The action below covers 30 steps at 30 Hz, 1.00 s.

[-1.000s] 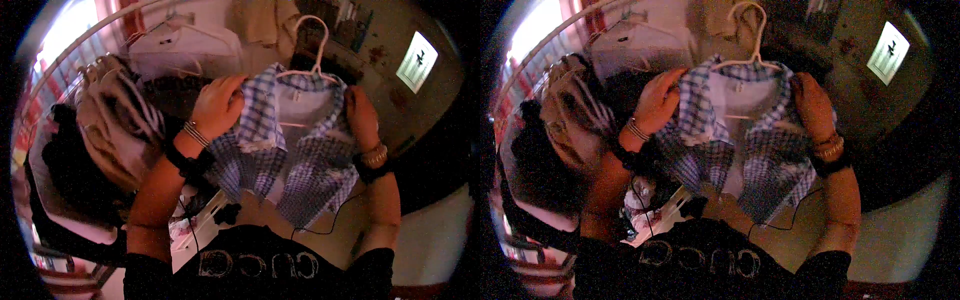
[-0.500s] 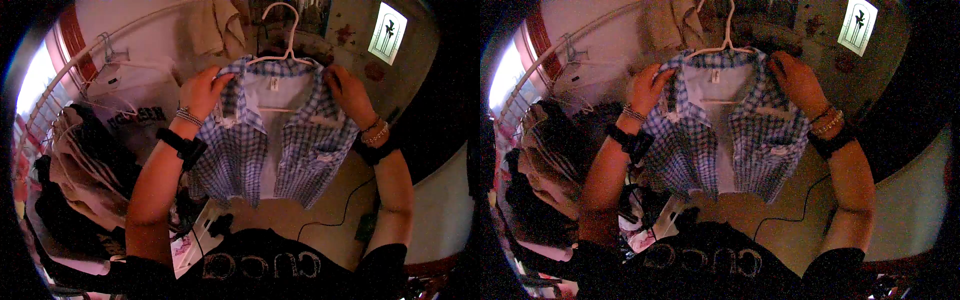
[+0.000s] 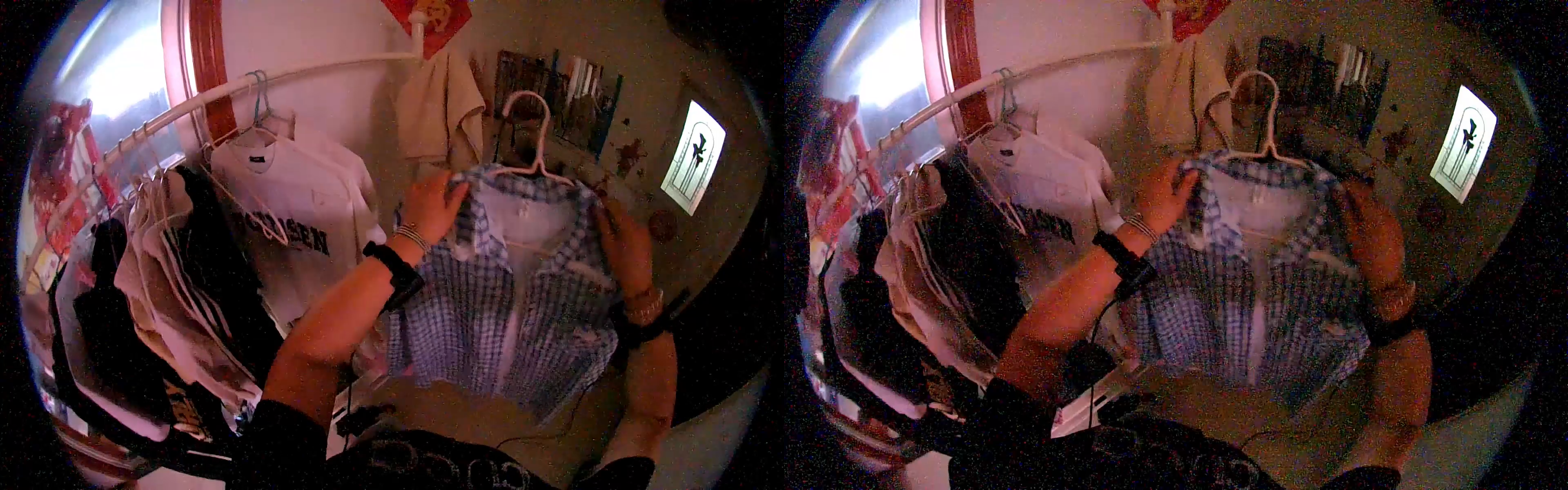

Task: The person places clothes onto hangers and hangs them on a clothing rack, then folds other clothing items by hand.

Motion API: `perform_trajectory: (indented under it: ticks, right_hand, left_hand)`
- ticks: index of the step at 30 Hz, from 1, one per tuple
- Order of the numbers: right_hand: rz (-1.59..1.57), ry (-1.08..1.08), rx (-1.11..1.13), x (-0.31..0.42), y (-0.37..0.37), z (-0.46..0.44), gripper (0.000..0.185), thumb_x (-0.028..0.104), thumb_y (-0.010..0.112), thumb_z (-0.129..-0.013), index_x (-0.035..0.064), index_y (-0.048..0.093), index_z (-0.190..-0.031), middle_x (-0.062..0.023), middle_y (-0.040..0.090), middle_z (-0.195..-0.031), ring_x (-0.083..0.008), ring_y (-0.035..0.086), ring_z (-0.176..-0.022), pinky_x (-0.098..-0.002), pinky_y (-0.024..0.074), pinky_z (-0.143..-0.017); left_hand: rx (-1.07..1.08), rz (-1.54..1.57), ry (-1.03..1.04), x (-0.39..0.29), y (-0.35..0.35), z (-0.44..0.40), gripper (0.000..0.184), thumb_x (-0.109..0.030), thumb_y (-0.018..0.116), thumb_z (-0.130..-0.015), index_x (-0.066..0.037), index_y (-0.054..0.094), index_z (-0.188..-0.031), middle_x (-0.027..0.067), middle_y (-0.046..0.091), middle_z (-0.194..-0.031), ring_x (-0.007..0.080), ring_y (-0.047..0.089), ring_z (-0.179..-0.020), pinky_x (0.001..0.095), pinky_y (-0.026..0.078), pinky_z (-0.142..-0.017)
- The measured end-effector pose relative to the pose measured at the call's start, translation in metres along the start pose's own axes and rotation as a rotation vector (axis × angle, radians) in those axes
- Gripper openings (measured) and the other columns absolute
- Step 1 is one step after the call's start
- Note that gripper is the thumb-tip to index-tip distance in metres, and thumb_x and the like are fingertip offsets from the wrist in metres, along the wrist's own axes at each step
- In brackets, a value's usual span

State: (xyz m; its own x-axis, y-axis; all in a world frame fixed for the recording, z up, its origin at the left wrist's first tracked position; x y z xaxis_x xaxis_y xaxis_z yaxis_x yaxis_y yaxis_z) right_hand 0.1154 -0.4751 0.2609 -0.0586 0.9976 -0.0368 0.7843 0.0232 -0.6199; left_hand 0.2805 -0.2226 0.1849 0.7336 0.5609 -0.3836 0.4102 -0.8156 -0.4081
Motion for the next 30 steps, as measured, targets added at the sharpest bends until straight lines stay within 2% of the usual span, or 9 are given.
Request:
perform_trajectory:
  ticks: [1,2,4,10,12,16,19,25,30]
  right_hand:
    - [0.019,-0.069,-0.027,0.012,0.005,-0.014,0.025,0.019,0.055,-0.083,0.0013,0.056,-0.101,-0.0178,0.059,-0.097,-0.0325,0.059,-0.081,-0.0373,0.0470,-0.067]
    - [0.039,-0.139,-0.062,0.023,0.008,-0.029,0.025,0.020,0.054,-0.083,0.0018,0.057,-0.100,-0.0173,0.059,-0.096,-0.0333,0.058,-0.081,-0.0383,0.0472,-0.066]
    - [0.102,-0.099,-0.023,0.041,0.019,-0.062,0.024,0.021,0.053,-0.084,0.0029,0.057,-0.099,-0.0168,0.059,-0.094,-0.0339,0.058,-0.079,-0.0387,0.0471,-0.065]
    - [0.053,-0.163,-0.138,0.085,0.062,-0.151,0.021,0.022,0.051,-0.083,0.0065,0.057,-0.096,-0.0152,0.060,-0.089,-0.0345,0.057,-0.077,-0.0395,0.0470,-0.066]
    - [0.050,-0.165,-0.150,0.115,0.078,-0.181,0.022,0.023,0.051,-0.083,0.0069,0.058,-0.096,-0.0149,0.060,-0.088,-0.0344,0.057,-0.077,-0.0395,0.0471,-0.065]
    - [-0.031,-0.230,-0.142,0.187,0.111,-0.229,0.024,0.024,0.051,-0.082,0.0062,0.058,-0.097,-0.0152,0.060,-0.087,-0.0335,0.058,-0.078,-0.0408,0.0471,-0.067]
    - [-0.140,-0.257,-0.091,0.241,0.132,-0.240,0.026,0.025,0.051,-0.081,0.0057,0.058,-0.096,-0.0159,0.060,-0.086,-0.0339,0.057,-0.079,-0.0420,0.0467,-0.068]
    - [-0.253,-0.348,0.082,0.292,0.180,-0.248,0.028,0.028,0.051,-0.080,0.0051,0.060,-0.093,-0.0179,0.060,-0.086,-0.0355,0.057,-0.079,-0.0430,0.0459,-0.072]
    - [-0.349,-0.373,0.198,0.311,0.214,-0.221,0.029,0.029,0.049,-0.082,0.0051,0.059,-0.094,-0.0190,0.060,-0.085,-0.0362,0.057,-0.079,-0.0429,0.0458,-0.072]
  left_hand:
    - [-0.033,0.115,-0.080,0.016,-0.001,-0.002,0.042,-0.034,0.048,-0.086,-0.001,0.049,-0.111,0.0217,0.052,-0.108,0.0350,0.049,-0.101,0.0421,0.037,-0.087]
    - [-0.026,0.115,-0.066,0.029,-0.001,-0.004,0.042,-0.034,0.048,-0.086,-0.001,0.049,-0.111,0.0217,0.052,-0.108,0.0350,0.049,-0.101,0.0421,0.037,-0.087]
    - [-0.179,0.206,-0.383,0.077,-0.007,0.000,0.054,-0.031,0.044,-0.089,0.002,0.030,-0.129,0.0251,0.033,-0.130,0.0361,0.031,-0.122,0.0380,0.025,-0.101]
    - [-0.222,0.273,-0.330,0.084,-0.025,0.041,0.060,-0.026,0.044,-0.089,0.003,0.017,-0.133,0.0238,0.018,-0.138,0.0329,0.016,-0.130,0.0374,0.016,-0.105]
    - [-0.199,0.244,-0.174,0.075,-0.035,0.050,0.059,-0.023,0.046,-0.088,0.003,0.019,-0.133,0.0231,0.015,-0.139,0.0327,0.014,-0.130,0.0402,0.016,-0.104]
    - [-0.177,0.180,-0.117,0.084,-0.042,0.058,0.052,-0.019,0.049,-0.087,0.002,0.029,-0.130,0.0218,0.021,-0.137,0.0346,0.020,-0.128,0.0418,0.018,-0.103]
    - [0.092,0.238,-0.005,0.097,-0.025,0.067,0.035,-0.017,0.053,-0.083,-0.002,0.049,-0.115,0.0187,0.034,-0.131,0.0355,0.032,-0.121,0.0429,0.026,-0.100]
    - [0.355,0.302,0.008,0.088,-0.041,0.078,0.031,-0.012,0.054,-0.080,-0.005,0.052,-0.110,0.0162,0.042,-0.127,0.0339,0.036,-0.118,0.0421,0.031,-0.097]
    - [0.423,0.415,0.049,0.085,-0.029,0.113,0.033,-0.010,0.056,-0.077,-0.010,0.054,-0.110,0.0110,0.051,-0.116,0.0299,0.045,-0.110,0.0383,0.038,-0.091]
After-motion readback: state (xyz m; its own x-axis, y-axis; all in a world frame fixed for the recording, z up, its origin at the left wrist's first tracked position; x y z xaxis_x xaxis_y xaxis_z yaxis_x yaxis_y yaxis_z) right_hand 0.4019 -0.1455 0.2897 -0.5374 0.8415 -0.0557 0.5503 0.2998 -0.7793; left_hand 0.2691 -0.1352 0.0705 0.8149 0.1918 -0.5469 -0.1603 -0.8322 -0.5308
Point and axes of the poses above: each hand's wrist, its own z-axis away from the middle knuckle, its own y-axis out of the palm, x = y × z, the point moved 5 cm from there along -z, towards the middle knuckle
